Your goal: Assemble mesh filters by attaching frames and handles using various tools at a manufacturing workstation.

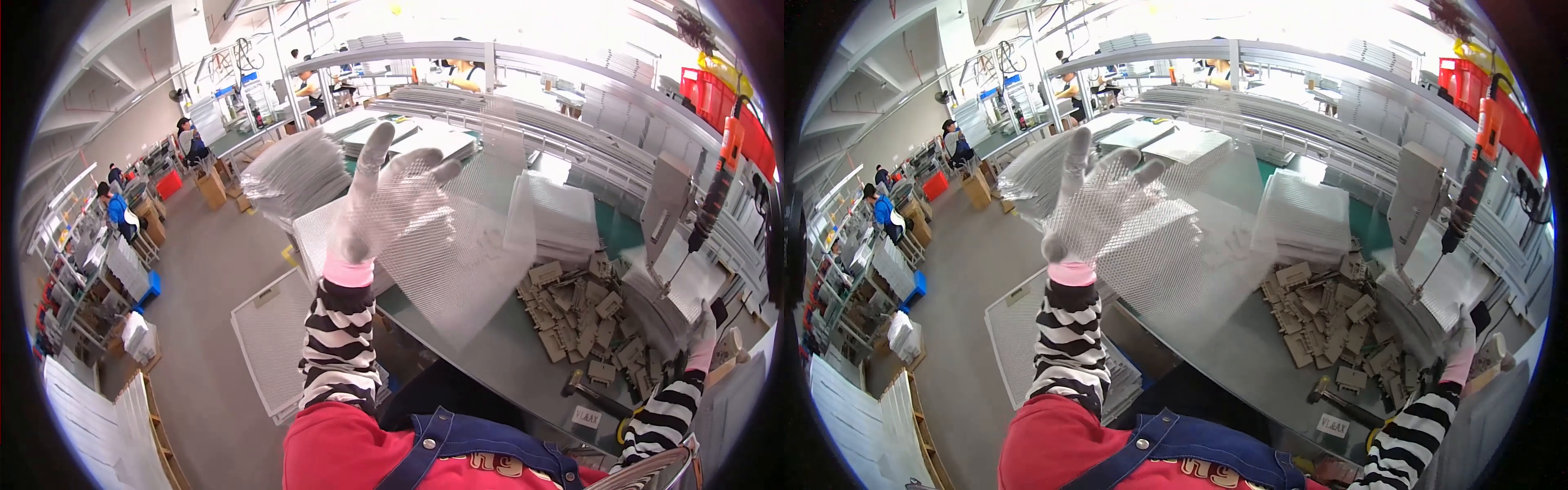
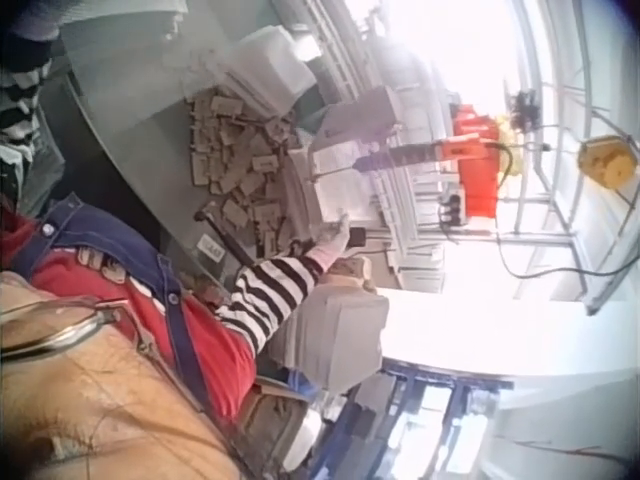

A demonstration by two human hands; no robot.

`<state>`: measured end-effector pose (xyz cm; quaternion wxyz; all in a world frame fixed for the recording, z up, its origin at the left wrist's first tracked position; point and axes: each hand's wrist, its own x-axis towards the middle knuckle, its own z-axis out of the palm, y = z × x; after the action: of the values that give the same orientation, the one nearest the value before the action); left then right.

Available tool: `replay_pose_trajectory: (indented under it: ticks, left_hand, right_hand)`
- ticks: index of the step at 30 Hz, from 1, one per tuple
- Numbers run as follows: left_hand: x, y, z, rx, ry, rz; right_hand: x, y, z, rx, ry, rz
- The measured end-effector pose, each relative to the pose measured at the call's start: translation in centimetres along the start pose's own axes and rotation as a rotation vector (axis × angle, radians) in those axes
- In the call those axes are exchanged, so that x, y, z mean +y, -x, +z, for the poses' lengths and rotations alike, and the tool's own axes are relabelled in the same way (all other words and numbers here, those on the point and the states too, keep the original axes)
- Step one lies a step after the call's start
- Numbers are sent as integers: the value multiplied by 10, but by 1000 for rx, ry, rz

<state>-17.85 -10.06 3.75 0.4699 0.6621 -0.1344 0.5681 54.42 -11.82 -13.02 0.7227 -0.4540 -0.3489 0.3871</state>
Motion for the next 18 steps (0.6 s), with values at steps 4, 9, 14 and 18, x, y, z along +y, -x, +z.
replay_pose_trajectory:
  ticks: [4,9,14,18]
  left_hand:
    - [-53,40,-23,201,526,-81]
    - [-152,95,-36,534,772,-316]
    - [-176,135,-63,934,307,-442]
    - [-171,146,-85,1220,94,-391]
  right_hand:
    - [-35,22,82,106,-22,159]
    - [-1,-45,-15,52,159,37]
    - [-4,16,12,-5,201,-167]
    - [10,124,118,399,254,-332]
